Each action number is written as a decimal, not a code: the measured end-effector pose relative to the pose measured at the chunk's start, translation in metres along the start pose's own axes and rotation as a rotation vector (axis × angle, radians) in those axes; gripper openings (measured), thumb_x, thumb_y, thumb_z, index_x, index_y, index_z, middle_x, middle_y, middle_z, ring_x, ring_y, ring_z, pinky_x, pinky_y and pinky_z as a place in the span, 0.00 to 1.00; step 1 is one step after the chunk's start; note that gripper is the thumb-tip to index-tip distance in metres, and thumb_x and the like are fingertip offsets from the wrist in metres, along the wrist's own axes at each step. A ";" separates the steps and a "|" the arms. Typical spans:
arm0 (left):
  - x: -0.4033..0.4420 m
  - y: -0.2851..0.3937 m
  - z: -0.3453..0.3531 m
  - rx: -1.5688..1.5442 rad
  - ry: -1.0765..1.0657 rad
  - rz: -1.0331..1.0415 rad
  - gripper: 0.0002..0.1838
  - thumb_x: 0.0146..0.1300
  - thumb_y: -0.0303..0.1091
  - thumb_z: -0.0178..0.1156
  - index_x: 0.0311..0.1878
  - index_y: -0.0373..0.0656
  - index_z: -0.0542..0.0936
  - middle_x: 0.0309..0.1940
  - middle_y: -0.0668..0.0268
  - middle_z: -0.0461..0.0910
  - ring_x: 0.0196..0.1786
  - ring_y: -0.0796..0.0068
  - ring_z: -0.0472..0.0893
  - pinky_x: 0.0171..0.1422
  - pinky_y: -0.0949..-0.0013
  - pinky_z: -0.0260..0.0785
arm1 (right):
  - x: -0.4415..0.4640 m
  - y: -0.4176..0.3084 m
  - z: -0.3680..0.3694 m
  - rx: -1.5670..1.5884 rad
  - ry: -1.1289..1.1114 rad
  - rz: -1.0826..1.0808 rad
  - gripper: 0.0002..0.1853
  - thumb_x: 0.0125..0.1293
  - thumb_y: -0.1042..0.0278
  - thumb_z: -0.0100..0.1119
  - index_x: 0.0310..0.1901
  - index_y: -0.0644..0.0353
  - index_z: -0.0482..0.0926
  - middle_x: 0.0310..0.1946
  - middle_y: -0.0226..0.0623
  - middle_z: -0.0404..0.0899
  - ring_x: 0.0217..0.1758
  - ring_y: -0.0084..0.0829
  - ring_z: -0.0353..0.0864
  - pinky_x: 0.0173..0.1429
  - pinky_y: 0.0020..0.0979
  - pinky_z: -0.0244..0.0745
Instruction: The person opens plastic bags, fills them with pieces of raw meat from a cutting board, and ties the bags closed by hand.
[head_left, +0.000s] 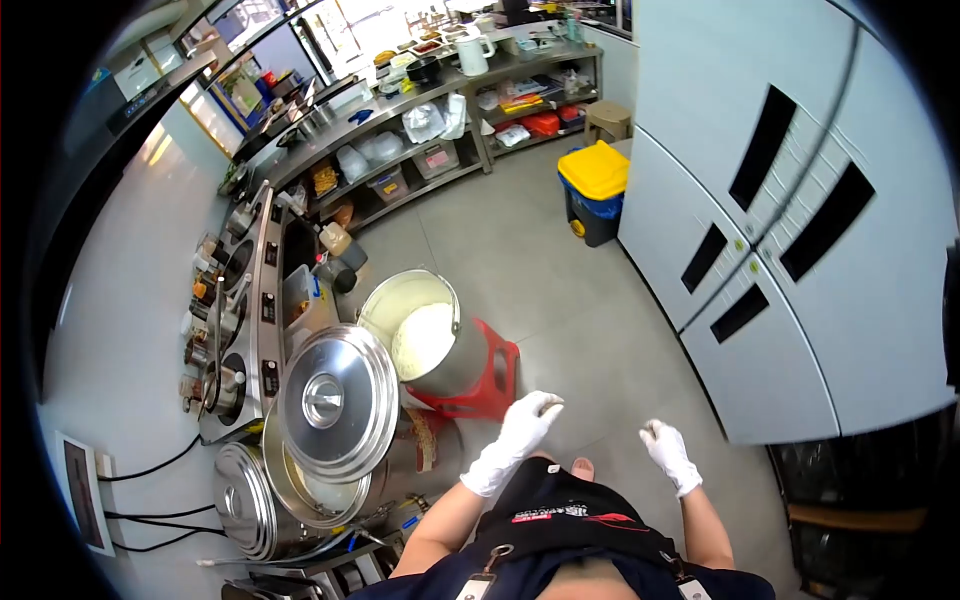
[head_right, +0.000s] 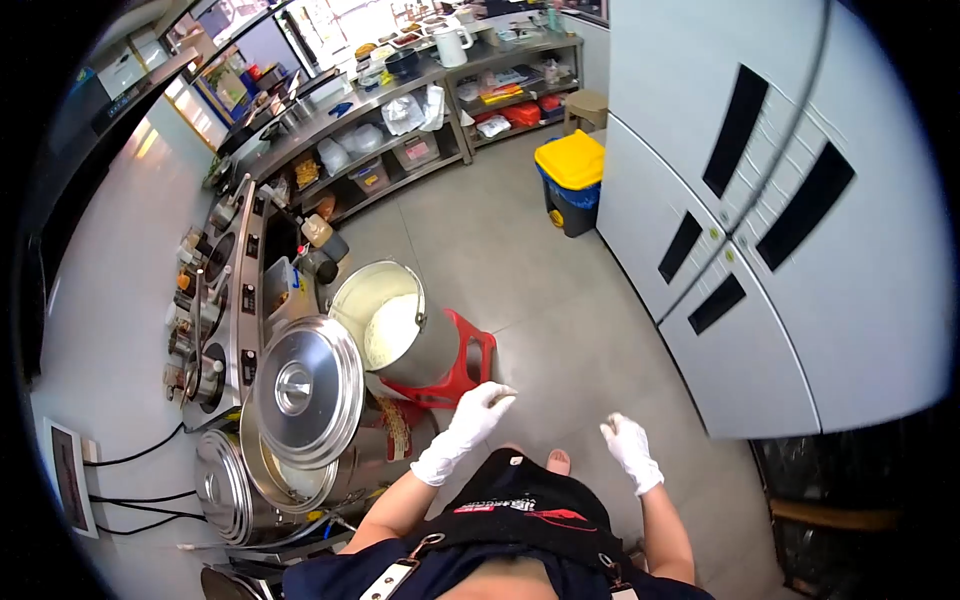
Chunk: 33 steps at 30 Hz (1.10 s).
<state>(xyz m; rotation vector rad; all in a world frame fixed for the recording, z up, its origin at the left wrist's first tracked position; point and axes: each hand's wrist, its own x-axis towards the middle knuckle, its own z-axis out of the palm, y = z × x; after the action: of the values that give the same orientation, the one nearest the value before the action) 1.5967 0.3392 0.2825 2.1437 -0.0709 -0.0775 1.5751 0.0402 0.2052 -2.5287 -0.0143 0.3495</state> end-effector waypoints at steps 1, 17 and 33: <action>0.020 -0.004 -0.009 -0.028 0.047 -0.019 0.10 0.59 0.35 0.61 0.41 0.40 0.81 0.35 0.60 0.81 0.36 0.67 0.81 0.43 0.69 0.73 | 0.036 -0.014 -0.011 0.020 -0.004 -0.042 0.15 0.62 0.60 0.57 0.44 0.62 0.79 0.36 0.47 0.82 0.41 0.45 0.81 0.47 0.39 0.75; 0.399 -0.107 -0.114 -0.399 0.129 -0.310 0.13 0.64 0.34 0.57 0.46 0.36 0.79 0.35 0.66 0.81 0.36 0.80 0.78 0.44 0.74 0.71 | 0.448 -0.080 -0.010 -0.020 -0.366 0.025 0.18 0.61 0.56 0.56 0.44 0.63 0.79 0.37 0.47 0.82 0.44 0.42 0.81 0.50 0.38 0.74; 0.638 -0.217 -0.264 -0.287 0.677 -0.556 0.11 0.62 0.33 0.58 0.42 0.36 0.81 0.30 0.65 0.82 0.33 0.79 0.79 0.42 0.73 0.71 | 0.952 -0.229 0.016 0.110 -0.602 -0.094 0.16 0.63 0.59 0.55 0.33 0.68 0.79 0.22 0.40 0.80 0.24 0.30 0.79 0.32 0.33 0.74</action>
<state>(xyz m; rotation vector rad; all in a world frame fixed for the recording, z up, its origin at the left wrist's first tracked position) 2.2584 0.6257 0.2253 1.7470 0.8755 0.2983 2.5058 0.3217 0.0849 -2.2163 -0.3337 1.0254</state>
